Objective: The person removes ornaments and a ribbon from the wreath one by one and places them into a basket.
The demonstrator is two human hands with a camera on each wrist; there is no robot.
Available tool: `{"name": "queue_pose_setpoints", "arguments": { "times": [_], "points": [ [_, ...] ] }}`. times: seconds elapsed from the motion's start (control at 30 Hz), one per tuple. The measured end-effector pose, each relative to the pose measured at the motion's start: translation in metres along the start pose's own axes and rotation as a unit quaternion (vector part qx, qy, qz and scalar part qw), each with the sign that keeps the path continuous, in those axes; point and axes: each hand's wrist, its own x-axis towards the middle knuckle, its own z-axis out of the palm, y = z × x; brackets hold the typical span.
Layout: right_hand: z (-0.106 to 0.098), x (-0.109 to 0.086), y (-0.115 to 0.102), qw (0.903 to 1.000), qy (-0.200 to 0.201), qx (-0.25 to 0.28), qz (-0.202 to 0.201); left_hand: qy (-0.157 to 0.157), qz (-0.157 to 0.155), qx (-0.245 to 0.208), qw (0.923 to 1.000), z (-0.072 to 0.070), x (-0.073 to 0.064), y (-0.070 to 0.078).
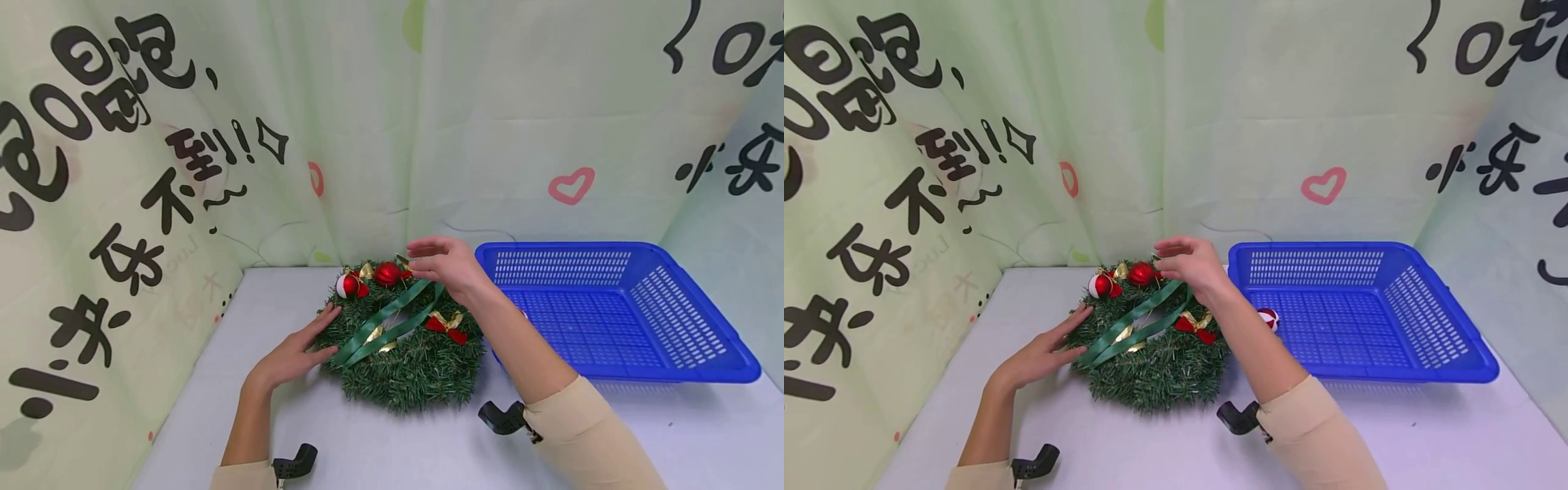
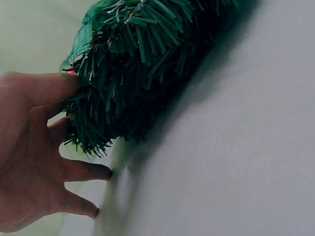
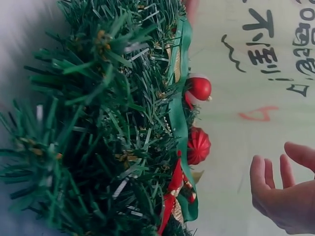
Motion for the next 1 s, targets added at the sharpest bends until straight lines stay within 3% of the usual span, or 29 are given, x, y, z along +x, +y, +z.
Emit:
{"name": "queue_pose_setpoints", "arguments": {
  "times": [0.47,1.0],
  "points": [
    [0.016,0.024,-0.008,0.9983,-0.017,-0.044,0.034,-0.001,0.0,-0.005,1.0,0.0,-0.001,0.001],
    [0.02,0.048,0.001,0.9901,0.001,-0.112,0.085,-0.003,0.0,-0.007,1.0,0.0,0.001,0.001]
  ]
}}
